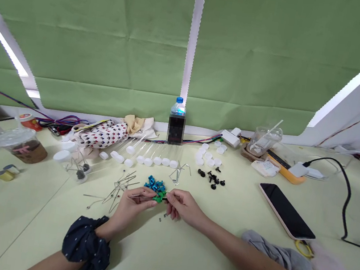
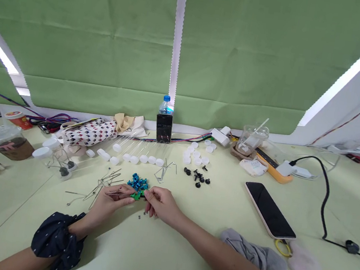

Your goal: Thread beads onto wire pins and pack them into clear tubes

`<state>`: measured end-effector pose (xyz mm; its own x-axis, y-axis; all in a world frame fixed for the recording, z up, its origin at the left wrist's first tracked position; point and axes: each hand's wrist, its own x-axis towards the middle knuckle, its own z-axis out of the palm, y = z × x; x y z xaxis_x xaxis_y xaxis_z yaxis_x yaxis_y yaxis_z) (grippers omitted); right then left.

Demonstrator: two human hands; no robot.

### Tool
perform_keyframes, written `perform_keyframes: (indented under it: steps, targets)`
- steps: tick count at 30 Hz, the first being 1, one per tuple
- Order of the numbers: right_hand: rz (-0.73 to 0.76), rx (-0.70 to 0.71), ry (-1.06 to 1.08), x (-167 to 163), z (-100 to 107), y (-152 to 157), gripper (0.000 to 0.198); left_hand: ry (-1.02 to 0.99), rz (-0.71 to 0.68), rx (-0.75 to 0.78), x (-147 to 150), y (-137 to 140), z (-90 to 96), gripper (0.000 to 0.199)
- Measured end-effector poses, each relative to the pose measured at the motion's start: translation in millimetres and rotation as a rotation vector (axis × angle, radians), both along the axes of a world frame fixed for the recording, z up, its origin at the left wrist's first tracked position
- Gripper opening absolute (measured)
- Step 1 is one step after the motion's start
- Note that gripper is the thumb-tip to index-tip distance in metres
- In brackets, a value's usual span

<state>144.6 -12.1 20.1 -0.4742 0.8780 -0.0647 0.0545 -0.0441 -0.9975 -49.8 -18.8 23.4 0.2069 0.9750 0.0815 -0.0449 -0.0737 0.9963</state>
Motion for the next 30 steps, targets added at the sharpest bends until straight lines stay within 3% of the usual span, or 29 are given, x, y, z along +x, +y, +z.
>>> perform_keyframes:
  steps: [7, 20, 30]
  targets:
    - [0.029, -0.01, -0.036, 2.3, 4.7, -1.5, 0.041, 0.019, 0.045, -0.003, 0.3, -0.2, 6.3, 0.014]
    - [0.026, 0.005, 0.008, 2.6, 6.8, -2.0, 0.039, 0.001, -0.028, 0.0, 0.2, -0.8, 3.2, 0.013]
    - [0.002, 0.006, 0.017, 2.1, 6.2, -1.6, 0.039, 0.005, 0.011, 0.015, 0.9, -0.1, 2.3, 0.013]
